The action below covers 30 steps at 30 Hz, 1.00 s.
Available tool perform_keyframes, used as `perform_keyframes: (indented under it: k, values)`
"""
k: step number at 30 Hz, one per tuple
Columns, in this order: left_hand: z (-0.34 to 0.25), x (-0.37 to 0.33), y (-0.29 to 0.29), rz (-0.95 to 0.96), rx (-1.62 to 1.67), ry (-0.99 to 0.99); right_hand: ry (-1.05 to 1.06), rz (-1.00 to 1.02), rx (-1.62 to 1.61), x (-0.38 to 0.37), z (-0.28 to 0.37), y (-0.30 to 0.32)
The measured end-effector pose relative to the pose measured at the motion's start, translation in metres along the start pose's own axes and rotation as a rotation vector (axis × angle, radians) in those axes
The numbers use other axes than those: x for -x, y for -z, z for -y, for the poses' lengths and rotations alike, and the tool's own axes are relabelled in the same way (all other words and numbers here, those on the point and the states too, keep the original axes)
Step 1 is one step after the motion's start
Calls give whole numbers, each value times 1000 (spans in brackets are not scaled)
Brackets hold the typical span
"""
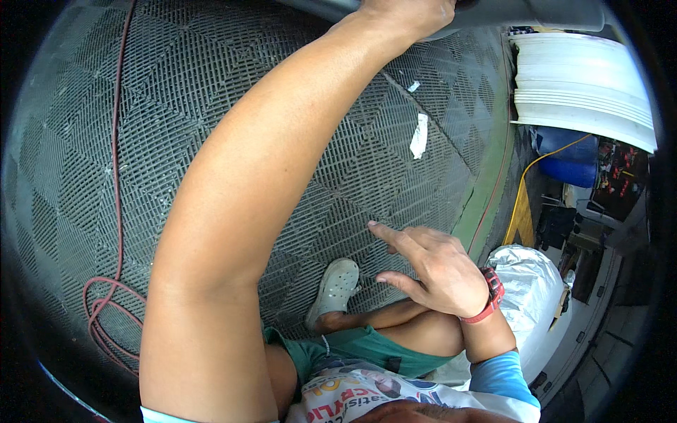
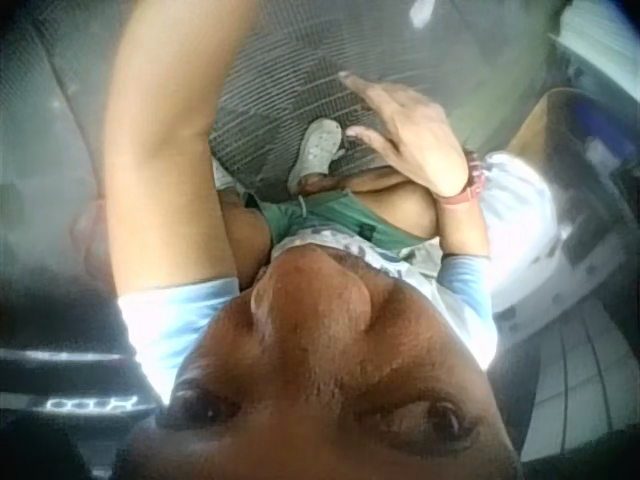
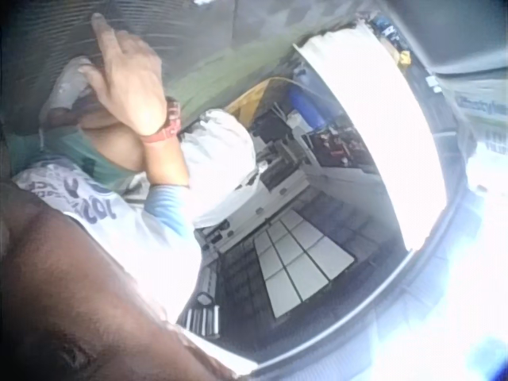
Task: The person sits on the floor and wipes a car bumper with a cloth. They then stand up, pick up a spray gun, and apply a coat of grey paint to the bumper, which is covered with newspaper.
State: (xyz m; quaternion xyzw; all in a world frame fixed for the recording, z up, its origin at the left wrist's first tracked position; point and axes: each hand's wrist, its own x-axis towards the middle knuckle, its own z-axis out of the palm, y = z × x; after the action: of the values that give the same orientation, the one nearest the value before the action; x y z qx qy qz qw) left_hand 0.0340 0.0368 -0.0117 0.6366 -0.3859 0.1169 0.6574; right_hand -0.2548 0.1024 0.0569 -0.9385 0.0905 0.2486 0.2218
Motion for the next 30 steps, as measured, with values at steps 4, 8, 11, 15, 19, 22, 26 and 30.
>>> perform_keyframes:
  k: [4,8,11,15,19,22,26,30]
  values:
    - [3,-1,-1,4,7,-7,-19,36,19,-9,-2,0]
    - [0,2,-7,-16,4,38,2,39,27,-23,-5,-1]
    - [6,0,-6,-15,13,-35,20,14,4,-31,-8,-3]
    - [16,2,2,35,64,-93,-19,22,-11,-31,-11,-3]
    - [18,1,4,74,-11,-97,-5,-4,-19,-30,-15,-5]
    - [15,2,4,80,-22,-72,-19,28,-19,-32,-13,-5]
    - [8,3,5,77,95,-50,-40,57,-17,-30,-15,-6]
    - [-2,-10,14,-89,120,189,29,15,-13,-32,-13,-5]
